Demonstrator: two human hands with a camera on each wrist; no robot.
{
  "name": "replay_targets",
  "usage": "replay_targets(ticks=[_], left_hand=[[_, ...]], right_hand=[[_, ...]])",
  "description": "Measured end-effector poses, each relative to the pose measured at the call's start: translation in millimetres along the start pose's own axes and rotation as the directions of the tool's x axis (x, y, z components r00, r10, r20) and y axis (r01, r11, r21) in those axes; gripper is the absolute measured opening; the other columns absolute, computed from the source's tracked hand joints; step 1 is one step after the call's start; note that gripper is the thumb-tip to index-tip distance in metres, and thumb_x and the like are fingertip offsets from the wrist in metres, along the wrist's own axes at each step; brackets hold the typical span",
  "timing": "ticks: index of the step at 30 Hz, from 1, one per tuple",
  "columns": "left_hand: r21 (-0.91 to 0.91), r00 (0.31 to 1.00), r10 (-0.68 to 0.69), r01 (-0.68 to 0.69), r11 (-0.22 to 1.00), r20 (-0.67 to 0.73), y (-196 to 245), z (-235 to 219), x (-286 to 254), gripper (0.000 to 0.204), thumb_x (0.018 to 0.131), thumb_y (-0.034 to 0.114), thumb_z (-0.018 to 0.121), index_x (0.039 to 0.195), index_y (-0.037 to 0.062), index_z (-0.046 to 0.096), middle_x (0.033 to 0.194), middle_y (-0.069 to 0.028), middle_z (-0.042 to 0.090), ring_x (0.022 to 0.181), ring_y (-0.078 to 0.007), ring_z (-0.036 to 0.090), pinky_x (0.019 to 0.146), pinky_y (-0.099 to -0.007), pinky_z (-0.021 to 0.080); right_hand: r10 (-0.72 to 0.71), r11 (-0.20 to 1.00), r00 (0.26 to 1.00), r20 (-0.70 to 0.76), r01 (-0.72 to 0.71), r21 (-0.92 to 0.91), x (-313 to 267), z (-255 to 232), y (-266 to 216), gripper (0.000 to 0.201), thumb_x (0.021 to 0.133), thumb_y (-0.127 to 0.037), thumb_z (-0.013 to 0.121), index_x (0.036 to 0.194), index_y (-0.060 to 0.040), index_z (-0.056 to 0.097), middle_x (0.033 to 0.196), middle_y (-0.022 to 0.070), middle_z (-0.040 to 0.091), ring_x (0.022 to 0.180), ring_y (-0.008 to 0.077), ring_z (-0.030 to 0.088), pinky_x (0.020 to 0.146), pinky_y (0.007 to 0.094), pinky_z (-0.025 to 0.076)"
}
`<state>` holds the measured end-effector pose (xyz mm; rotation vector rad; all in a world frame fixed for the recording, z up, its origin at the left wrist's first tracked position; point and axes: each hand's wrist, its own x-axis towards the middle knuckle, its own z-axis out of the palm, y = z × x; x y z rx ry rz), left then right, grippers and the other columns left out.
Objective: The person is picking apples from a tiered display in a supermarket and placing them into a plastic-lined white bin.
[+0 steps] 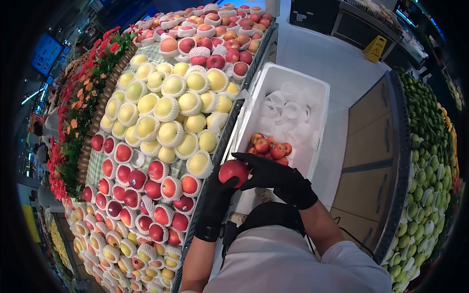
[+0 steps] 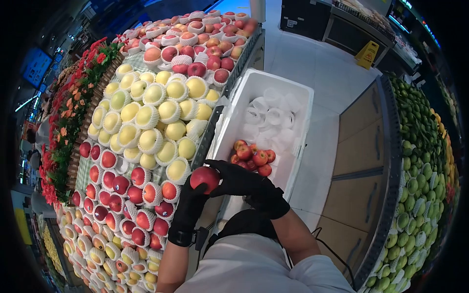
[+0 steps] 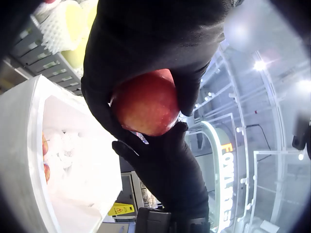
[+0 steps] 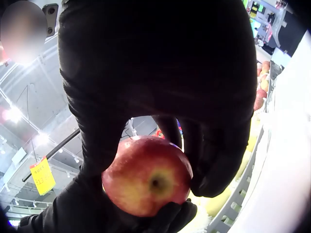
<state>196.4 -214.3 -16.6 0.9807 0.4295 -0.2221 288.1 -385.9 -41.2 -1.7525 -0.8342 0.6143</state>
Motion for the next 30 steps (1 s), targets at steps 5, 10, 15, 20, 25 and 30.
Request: replay_targets(ticks=[5, 10, 15, 20, 25, 30], left_hand=[[0.447, 0.960, 0.280, -0.243, 0.861, -0.016, 8, 12, -2, 0.066, 0.071, 0.012, 0.082, 0.125, -0.0004, 0.046, 0.117, -0.0109, 0.056, 0.108, -0.0200, 0.057, 0.092, -0.0332, 0.049], [0.572, 0.906, 0.419, -0.378, 0.728, 0.065, -8, -10, 12, 0.078, 0.064, 0.009, 0.087, 0.127, 0.0009, 0.043, 0.123, -0.0120, 0.052, 0.111, -0.0207, 0.055, 0.092, -0.0351, 0.050], [0.671, 0.854, 0.493, -0.466, 0.576, 0.169, -2, 1, 9, 0.084, 0.062, 0.012, 0.090, 0.130, 0.0013, 0.041, 0.126, -0.0131, 0.050, 0.116, -0.0224, 0.054, 0.094, -0.0369, 0.050], [0.574, 0.869, 0.462, -0.472, 0.669, 0.176, -12, -2, 13, 0.083, 0.063, 0.008, 0.088, 0.131, 0.0008, 0.041, 0.130, -0.0141, 0.047, 0.121, -0.0238, 0.050, 0.098, -0.0382, 0.048], [0.368, 0.893, 0.442, -0.442, 0.818, 0.090, -19, 1, 17, 0.066, 0.076, -0.003, 0.075, 0.132, 0.0020, 0.041, 0.131, -0.0126, 0.047, 0.124, -0.0234, 0.048, 0.101, -0.0385, 0.046], [0.330, 0.905, 0.426, -0.405, 0.853, 0.010, -16, -7, 17, 0.048, 0.086, 0.004, 0.067, 0.129, 0.0021, 0.046, 0.124, -0.0098, 0.052, 0.116, -0.0198, 0.050, 0.099, -0.0339, 0.045]], right_hand=[[-0.051, 0.998, 0.999, -0.007, 0.051, 0.033, 1, 4, 6, 0.095, 0.069, -0.020, 0.086, 0.146, -0.0058, 0.032, 0.127, 0.0123, 0.055, 0.107, 0.0192, 0.057, 0.091, 0.0336, 0.050], [-0.116, 0.990, 0.990, -0.081, 0.122, 0.074, -2, 11, 13, 0.092, 0.070, -0.021, 0.085, 0.145, -0.0045, 0.033, 0.130, 0.0140, 0.052, 0.117, 0.0225, 0.053, 0.097, 0.0353, 0.046], [0.037, 0.983, 0.997, -0.075, -0.022, 0.181, -4, 2, -14, 0.088, 0.071, -0.023, 0.085, 0.141, -0.0033, 0.037, 0.133, 0.0151, 0.051, 0.123, 0.0248, 0.051, 0.102, 0.0377, 0.043], [-0.049, 0.984, 0.987, -0.153, 0.073, 0.162, -12, 0, -16, 0.084, 0.069, -0.025, 0.087, 0.137, -0.0047, 0.041, 0.129, 0.0124, 0.053, 0.120, 0.0218, 0.052, 0.100, 0.0350, 0.044], [0.007, 0.996, 0.985, -0.172, 0.009, 0.089, -19, -23, -13, 0.085, 0.064, -0.021, 0.088, 0.135, -0.0063, 0.043, 0.125, 0.0105, 0.054, 0.117, 0.0204, 0.053, 0.099, 0.0340, 0.045], [0.227, 0.957, 0.936, -0.269, -0.164, 0.239, -31, -54, -5, 0.079, 0.064, -0.021, 0.087, 0.130, -0.0074, 0.047, 0.120, 0.0095, 0.057, 0.112, 0.0202, 0.056, 0.095, 0.0346, 0.047]])
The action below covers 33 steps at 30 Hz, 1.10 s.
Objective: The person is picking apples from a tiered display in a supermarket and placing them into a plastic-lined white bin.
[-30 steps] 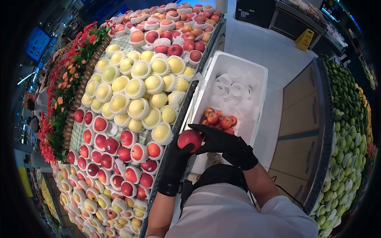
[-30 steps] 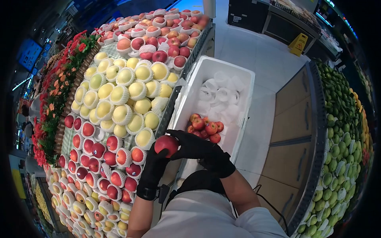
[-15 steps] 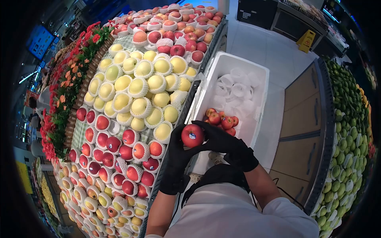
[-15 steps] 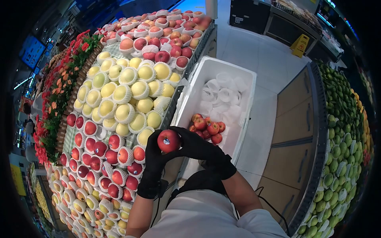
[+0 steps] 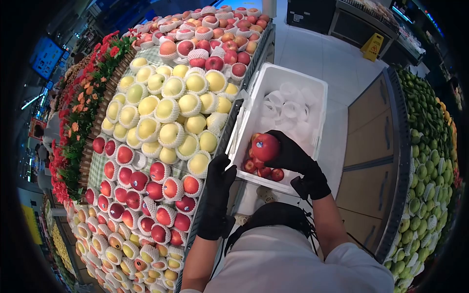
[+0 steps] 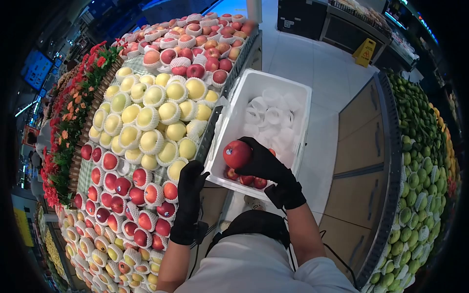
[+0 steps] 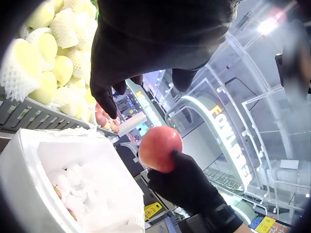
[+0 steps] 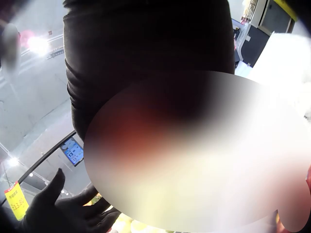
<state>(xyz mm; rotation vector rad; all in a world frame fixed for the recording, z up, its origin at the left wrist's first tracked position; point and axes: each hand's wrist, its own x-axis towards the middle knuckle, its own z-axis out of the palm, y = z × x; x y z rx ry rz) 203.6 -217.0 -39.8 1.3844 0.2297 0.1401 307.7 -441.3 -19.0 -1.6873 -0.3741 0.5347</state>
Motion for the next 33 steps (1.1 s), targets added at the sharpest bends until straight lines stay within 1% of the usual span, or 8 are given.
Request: replay_targets(ticks=[10, 15, 19, 22, 25, 28, 31, 33], left_hand=[[0.087, 0.998, -0.032, 0.036, 0.996, -0.056, 3, -11, -6, 0.039, 0.088, 0.006, 0.062, 0.125, 0.0008, 0.051, 0.119, -0.0080, 0.055, 0.113, -0.0189, 0.052, 0.099, -0.0313, 0.043], [0.092, 0.996, -0.048, 0.054, 0.994, -0.075, 2, -13, -10, 0.038, 0.087, 0.006, 0.063, 0.123, -0.0001, 0.053, 0.117, -0.0077, 0.057, 0.112, -0.0182, 0.052, 0.098, -0.0304, 0.042], [0.092, 0.994, -0.089, 0.096, 0.991, -0.068, -6, -17, -12, 0.037, 0.088, 0.006, 0.064, 0.123, 0.0021, 0.054, 0.116, -0.0062, 0.057, 0.111, -0.0169, 0.053, 0.096, -0.0300, 0.043], [0.042, 0.988, -0.142, 0.145, 0.989, -0.057, -5, -17, -15, 0.036, 0.088, 0.007, 0.063, 0.123, 0.0017, 0.054, 0.116, -0.0066, 0.058, 0.110, -0.0166, 0.054, 0.096, -0.0294, 0.043], [0.011, 0.987, -0.148, 0.149, 0.989, -0.060, 0, -11, -18, 0.036, 0.089, 0.007, 0.061, 0.123, -0.0016, 0.053, 0.118, -0.0092, 0.058, 0.112, -0.0181, 0.054, 0.098, -0.0300, 0.043], [0.028, 0.987, -0.152, 0.154, 0.988, -0.057, 4, -9, -18, 0.037, 0.088, 0.006, 0.062, 0.123, -0.0015, 0.053, 0.118, -0.0091, 0.058, 0.112, -0.0178, 0.053, 0.098, -0.0301, 0.043], [0.043, 0.986, -0.147, 0.150, 0.988, -0.075, 2, -11, -18, 0.037, 0.088, 0.006, 0.062, 0.124, -0.0015, 0.053, 0.118, -0.0092, 0.058, 0.113, -0.0179, 0.053, 0.098, -0.0303, 0.043], [0.042, 0.985, -0.149, 0.153, 0.987, -0.087, -5, -17, -17, 0.038, 0.088, 0.006, 0.062, 0.124, -0.0016, 0.053, 0.119, -0.0095, 0.057, 0.114, -0.0182, 0.053, 0.098, -0.0307, 0.043]], right_hand=[[-0.129, 0.947, 0.952, -0.279, 0.034, -0.319, 8, -32, 77, 0.084, 0.059, -0.034, 0.090, 0.126, -0.0012, 0.050, 0.116, 0.0145, 0.059, 0.104, 0.0264, 0.061, 0.091, 0.0386, 0.050], [0.075, 0.957, 0.980, -0.182, -0.122, -0.264, 12, -36, 101, 0.069, 0.060, -0.035, 0.087, 0.113, -0.0019, 0.058, 0.102, 0.0140, 0.064, 0.097, 0.0260, 0.063, 0.083, 0.0361, 0.051], [0.201, 0.861, 0.978, -0.064, -0.207, -0.464, 21, -34, 140, 0.057, 0.066, -0.037, 0.083, 0.107, -0.0025, 0.061, 0.101, 0.0123, 0.064, 0.095, 0.0240, 0.064, 0.081, 0.0361, 0.051], [0.163, 0.900, 0.980, 0.118, -0.098, -0.426, 31, -32, 153, 0.059, 0.066, -0.037, 0.081, 0.109, -0.0020, 0.060, 0.092, 0.0121, 0.064, 0.080, 0.0221, 0.065, 0.071, 0.0344, 0.053], [0.525, 0.738, 0.845, -0.102, -0.512, -0.440, 23, -21, 109, 0.058, 0.066, -0.033, 0.081, 0.110, -0.0025, 0.058, 0.084, 0.0098, 0.063, 0.065, 0.0188, 0.063, 0.056, 0.0316, 0.051], [0.488, 0.823, 0.871, -0.063, -0.483, -0.298, 29, -20, 183, 0.057, 0.065, -0.027, 0.080, 0.111, -0.0024, 0.057, 0.080, 0.0072, 0.063, 0.055, 0.0159, 0.058, 0.047, 0.0290, 0.048], [0.557, 0.824, 0.827, -0.075, -0.562, -0.078, 21, -15, 176, 0.045, 0.065, -0.024, 0.080, 0.101, -0.0043, 0.061, 0.078, 0.0052, 0.063, 0.055, 0.0154, 0.058, 0.047, 0.0282, 0.047], [0.438, 0.897, 0.899, -0.032, -0.434, 0.083, 13, -14, 186, 0.036, 0.066, -0.022, 0.079, 0.092, -0.0051, 0.063, 0.077, 0.0063, 0.063, 0.059, 0.0169, 0.059, 0.049, 0.0293, 0.049]])
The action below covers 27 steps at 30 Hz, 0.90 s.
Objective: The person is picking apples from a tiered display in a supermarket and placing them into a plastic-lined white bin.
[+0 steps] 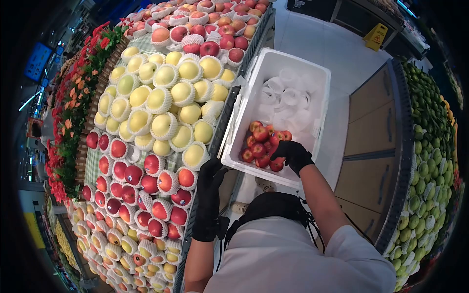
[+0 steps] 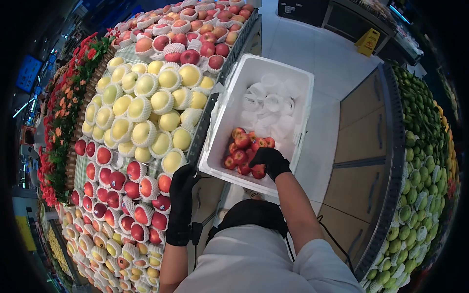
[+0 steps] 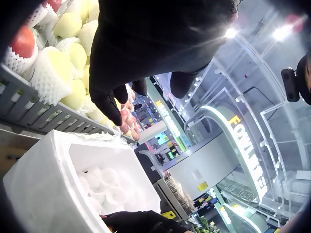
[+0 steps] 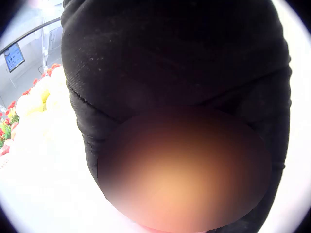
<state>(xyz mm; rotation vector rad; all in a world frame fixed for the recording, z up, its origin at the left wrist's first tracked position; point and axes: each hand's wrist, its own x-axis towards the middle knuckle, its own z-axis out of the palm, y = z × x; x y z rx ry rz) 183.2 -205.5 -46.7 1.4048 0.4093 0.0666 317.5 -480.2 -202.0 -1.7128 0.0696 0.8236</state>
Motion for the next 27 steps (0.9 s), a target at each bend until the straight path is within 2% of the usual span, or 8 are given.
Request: replay_targets(ticks=[1, 4, 7, 13, 16, 19, 25, 27], left_hand=[[-0.013, 1.000, -0.001, 0.001, 1.000, -0.015, -2, -2, 0, 0.038, 0.088, 0.006, 0.062, 0.125, -0.0017, 0.052, 0.119, -0.0097, 0.057, 0.114, -0.0185, 0.053, 0.098, -0.0311, 0.044], [-0.040, 0.998, -0.010, 0.007, 0.999, -0.054, -7, -7, 0, 0.038, 0.088, 0.006, 0.062, 0.125, -0.0010, 0.052, 0.118, -0.0090, 0.057, 0.113, -0.0186, 0.053, 0.097, -0.0312, 0.044], [-0.027, 0.997, -0.020, 0.018, 0.999, -0.075, -9, -12, 1, 0.038, 0.088, 0.005, 0.064, 0.124, 0.0009, 0.053, 0.115, -0.0067, 0.057, 0.109, -0.0177, 0.054, 0.094, -0.0304, 0.044], [-0.016, 0.992, -0.037, 0.035, 0.999, -0.121, -6, -17, -1, 0.037, 0.089, 0.008, 0.063, 0.122, -0.0022, 0.052, 0.116, -0.0091, 0.057, 0.111, -0.0181, 0.055, 0.095, -0.0306, 0.046], [-0.008, 0.990, -0.023, 0.022, 1.000, -0.137, -8, -20, -2, 0.036, 0.089, 0.007, 0.063, 0.122, -0.0021, 0.052, 0.115, -0.0088, 0.057, 0.109, -0.0178, 0.055, 0.094, -0.0300, 0.046], [-0.007, 0.990, -0.007, 0.006, 1.000, -0.143, -11, -24, -2, 0.035, 0.089, 0.008, 0.063, 0.121, -0.0020, 0.053, 0.115, -0.0090, 0.057, 0.109, -0.0179, 0.056, 0.093, -0.0299, 0.047], [-0.027, 0.986, -0.029, 0.025, 0.999, -0.167, -13, -25, -4, 0.036, 0.085, 0.002, 0.063, 0.120, -0.0001, 0.053, 0.115, -0.0084, 0.056, 0.109, -0.0181, 0.054, 0.093, -0.0318, 0.048], [0.035, 0.988, -0.029, 0.035, 0.999, -0.153, -14, -26, -4, 0.036, 0.085, 0.002, 0.063, 0.120, -0.0004, 0.053, 0.115, -0.0087, 0.056, 0.109, -0.0184, 0.054, 0.093, -0.0322, 0.048]], right_hand=[[-0.070, 0.994, 0.997, 0.020, 0.068, 0.085, 0, 0, 5, 0.031, 0.066, -0.021, 0.079, 0.088, -0.0054, 0.064, 0.077, 0.0068, 0.063, 0.060, 0.0176, 0.060, 0.050, 0.0299, 0.049], [0.150, 0.950, 0.989, 0.007, -0.147, 0.274, 5, 6, 4, 0.019, 0.067, -0.017, 0.078, 0.079, -0.0067, 0.066, 0.079, 0.0078, 0.063, 0.067, 0.0201, 0.062, 0.055, 0.0346, 0.052], [0.208, 0.817, 0.978, 0.012, -0.180, 0.548, 19, 11, 31, 0.017, 0.069, -0.013, 0.077, 0.082, -0.0059, 0.068, 0.079, 0.0080, 0.064, 0.072, 0.0210, 0.062, 0.060, 0.0384, 0.053], [0.300, 0.832, 0.954, -0.019, -0.251, 0.495, 33, 18, 43, 0.021, 0.073, -0.014, 0.076, 0.091, -0.0059, 0.069, 0.089, 0.0077, 0.066, 0.076, 0.0192, 0.063, 0.065, 0.0353, 0.052], [0.411, 0.764, 0.912, 0.002, -0.345, 0.545, 36, 22, 37, 0.017, 0.071, -0.010, 0.075, 0.087, -0.0074, 0.070, 0.085, 0.0070, 0.063, 0.076, 0.0161, 0.061, 0.067, 0.0312, 0.049], [0.401, 0.671, 0.914, 0.055, -0.334, 0.662, 40, 25, 47, 0.021, 0.075, -0.013, 0.075, 0.094, -0.0071, 0.069, 0.085, 0.0077, 0.064, 0.077, 0.0150, 0.061, 0.068, 0.0303, 0.049], [0.354, 0.698, 0.934, 0.037, -0.291, 0.654, 25, 29, 22, 0.028, 0.082, -0.011, 0.067, 0.110, -0.0055, 0.068, 0.104, 0.0062, 0.065, 0.088, 0.0133, 0.061, 0.075, 0.0290, 0.049], [0.397, 0.685, 0.916, 0.056, -0.336, 0.647, 41, 24, 53, 0.029, 0.079, -0.016, 0.073, 0.106, -0.0096, 0.068, 0.101, 0.0054, 0.064, 0.086, 0.0136, 0.060, 0.070, 0.0305, 0.049]])
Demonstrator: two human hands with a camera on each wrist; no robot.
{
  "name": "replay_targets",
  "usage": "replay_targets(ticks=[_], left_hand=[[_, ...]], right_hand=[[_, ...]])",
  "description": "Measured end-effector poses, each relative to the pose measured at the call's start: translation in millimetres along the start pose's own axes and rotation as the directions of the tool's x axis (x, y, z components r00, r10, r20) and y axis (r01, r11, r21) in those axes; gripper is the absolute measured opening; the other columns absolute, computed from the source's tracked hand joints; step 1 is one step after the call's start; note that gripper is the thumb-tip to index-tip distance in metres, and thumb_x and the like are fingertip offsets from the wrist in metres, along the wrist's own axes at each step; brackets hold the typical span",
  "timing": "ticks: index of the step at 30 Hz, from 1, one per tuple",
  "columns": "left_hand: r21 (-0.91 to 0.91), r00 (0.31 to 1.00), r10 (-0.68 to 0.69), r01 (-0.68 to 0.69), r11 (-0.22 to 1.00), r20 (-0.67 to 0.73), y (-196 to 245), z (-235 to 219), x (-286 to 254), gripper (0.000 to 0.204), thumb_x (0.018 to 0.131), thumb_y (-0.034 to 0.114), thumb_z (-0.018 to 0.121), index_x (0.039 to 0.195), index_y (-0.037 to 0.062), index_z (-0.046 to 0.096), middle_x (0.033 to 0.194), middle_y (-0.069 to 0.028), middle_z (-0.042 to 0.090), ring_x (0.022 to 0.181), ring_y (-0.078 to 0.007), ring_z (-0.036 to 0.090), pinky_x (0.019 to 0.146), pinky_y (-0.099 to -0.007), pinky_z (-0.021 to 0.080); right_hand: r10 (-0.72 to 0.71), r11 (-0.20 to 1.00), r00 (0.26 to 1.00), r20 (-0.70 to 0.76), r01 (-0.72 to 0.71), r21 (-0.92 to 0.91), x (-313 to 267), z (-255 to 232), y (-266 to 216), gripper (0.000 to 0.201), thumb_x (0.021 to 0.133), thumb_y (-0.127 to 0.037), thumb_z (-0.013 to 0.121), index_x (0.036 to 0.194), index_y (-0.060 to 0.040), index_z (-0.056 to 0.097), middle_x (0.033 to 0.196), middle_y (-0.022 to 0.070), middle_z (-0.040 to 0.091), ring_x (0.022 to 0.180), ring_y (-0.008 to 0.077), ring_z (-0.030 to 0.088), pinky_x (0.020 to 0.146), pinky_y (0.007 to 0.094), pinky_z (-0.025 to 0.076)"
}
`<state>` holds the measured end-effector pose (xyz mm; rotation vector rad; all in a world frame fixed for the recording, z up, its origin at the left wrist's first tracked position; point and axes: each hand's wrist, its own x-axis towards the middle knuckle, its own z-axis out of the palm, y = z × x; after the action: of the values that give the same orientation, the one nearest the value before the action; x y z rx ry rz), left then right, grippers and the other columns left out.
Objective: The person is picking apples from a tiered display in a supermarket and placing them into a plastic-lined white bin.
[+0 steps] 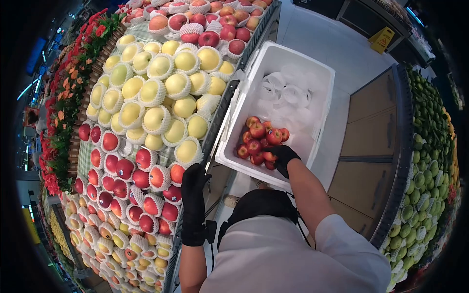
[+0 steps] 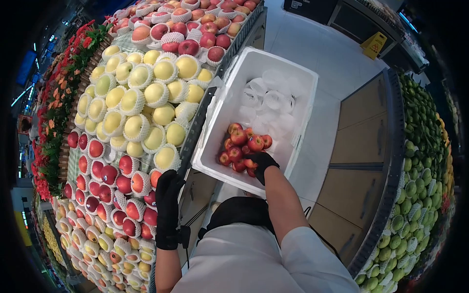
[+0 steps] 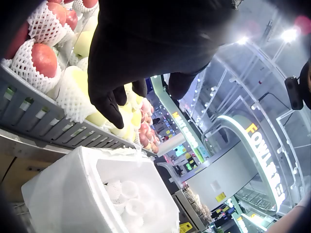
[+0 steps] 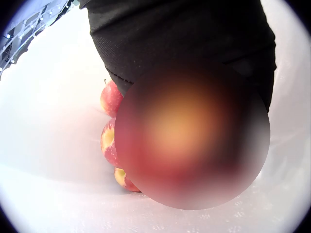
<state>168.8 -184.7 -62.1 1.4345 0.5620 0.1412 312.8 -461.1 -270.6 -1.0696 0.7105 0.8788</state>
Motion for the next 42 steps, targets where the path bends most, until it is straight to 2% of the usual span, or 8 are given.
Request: replay_targets(ticks=[11, 15, 18, 23, 32, 33, 40, 42], left_hand=[[-0.037, 1.000, -0.007, 0.007, 0.999, 0.000, 10, -3, -9, 0.034, 0.092, 0.011, 0.057, 0.123, -0.0022, 0.052, 0.120, -0.0094, 0.055, 0.111, -0.0194, 0.056, 0.097, -0.0325, 0.046], [-0.072, 1.000, 0.004, -0.004, 0.997, 0.003, 6, -9, -11, 0.032, 0.092, 0.010, 0.056, 0.122, -0.0025, 0.052, 0.118, -0.0096, 0.056, 0.111, -0.0192, 0.056, 0.096, -0.0328, 0.047], [-0.074, 1.000, 0.012, -0.011, 0.997, 0.016, 6, -10, -13, 0.031, 0.092, 0.010, 0.056, 0.121, -0.0028, 0.053, 0.119, -0.0103, 0.055, 0.110, -0.0195, 0.057, 0.096, -0.0330, 0.047], [-0.143, 1.000, 0.020, -0.019, 0.990, 0.001, 4, -13, -15, 0.032, 0.090, 0.006, 0.059, 0.121, -0.0013, 0.053, 0.115, -0.0095, 0.057, 0.104, -0.0188, 0.058, 0.091, -0.0329, 0.049], [-0.190, 0.998, -0.010, -0.003, 0.982, -0.064, 13, -27, -19, 0.033, 0.090, 0.008, 0.060, 0.120, -0.0018, 0.054, 0.114, -0.0097, 0.058, 0.103, -0.0193, 0.059, 0.092, -0.0329, 0.048], [-0.194, 0.998, 0.002, -0.014, 0.981, -0.063, 13, -31, -20, 0.032, 0.090, 0.008, 0.060, 0.120, -0.0017, 0.054, 0.114, -0.0097, 0.058, 0.103, -0.0193, 0.059, 0.092, -0.0329, 0.048], [-0.197, 0.988, 0.059, -0.087, 0.976, -0.145, 23, -66, -33, 0.029, 0.090, 0.009, 0.058, 0.117, -0.0002, 0.055, 0.113, -0.0093, 0.058, 0.102, -0.0192, 0.060, 0.092, -0.0338, 0.050], [-0.222, 0.983, 0.061, -0.099, 0.970, -0.171, 27, -78, -40, 0.029, 0.090, 0.009, 0.057, 0.117, -0.0003, 0.055, 0.113, -0.0093, 0.058, 0.102, -0.0191, 0.060, 0.091, -0.0337, 0.050]], right_hand=[[-0.113, 0.960, 0.992, -0.050, 0.096, -0.264, 7, -5, -3, 0.018, 0.081, -0.016, 0.075, 0.095, -0.0096, 0.065, 0.091, 0.0040, 0.060, 0.083, 0.0139, 0.058, 0.070, 0.0315, 0.049], [-0.366, 0.486, 0.917, 0.157, 0.332, -0.809, 38, -33, -8, 0.011, 0.080, -0.014, 0.071, 0.088, -0.0102, 0.066, 0.091, 0.0096, 0.063, 0.086, 0.0200, 0.061, 0.072, 0.0346, 0.051], [-0.509, 0.102, 0.758, 0.408, 0.524, -0.846, 32, -37, -15, 0.009, 0.079, -0.016, 0.067, 0.083, -0.0082, 0.066, 0.089, 0.0136, 0.065, 0.086, 0.0261, 0.064, 0.072, 0.0382, 0.051], [-0.537, -0.562, 0.558, 0.633, 0.323, -0.762, 1, 25, -54, 0.011, 0.075, -0.018, 0.064, 0.077, -0.0070, 0.065, 0.073, 0.0126, 0.062, 0.073, 0.0310, 0.064, 0.063, 0.0429, 0.051], [-0.673, -0.424, 0.348, 0.653, 0.541, -0.726, -117, 166, -98, 0.016, 0.085, -0.021, 0.061, 0.084, -0.0047, 0.061, 0.076, 0.0139, 0.061, 0.073, 0.0351, 0.062, 0.066, 0.0452, 0.050], [-0.626, -0.298, 0.454, 0.634, 0.612, -0.733, -144, 184, -104, 0.021, 0.088, -0.023, 0.061, 0.095, -0.0033, 0.062, 0.088, 0.0157, 0.063, 0.083, 0.0354, 0.062, 0.076, 0.0441, 0.050], [-0.612, -0.375, 0.161, 0.774, 0.803, -0.463, -161, 221, -76, 0.036, 0.088, -0.021, 0.064, 0.120, -0.0055, 0.058, 0.115, 0.0169, 0.060, 0.101, 0.0337, 0.060, 0.093, 0.0424, 0.046], [-0.591, -0.288, 0.229, 0.774, 0.836, -0.467, -168, 228, -70, 0.038, 0.087, -0.016, 0.065, 0.122, -0.0058, 0.056, 0.117, 0.0158, 0.058, 0.103, 0.0314, 0.060, 0.093, 0.0390, 0.047]])
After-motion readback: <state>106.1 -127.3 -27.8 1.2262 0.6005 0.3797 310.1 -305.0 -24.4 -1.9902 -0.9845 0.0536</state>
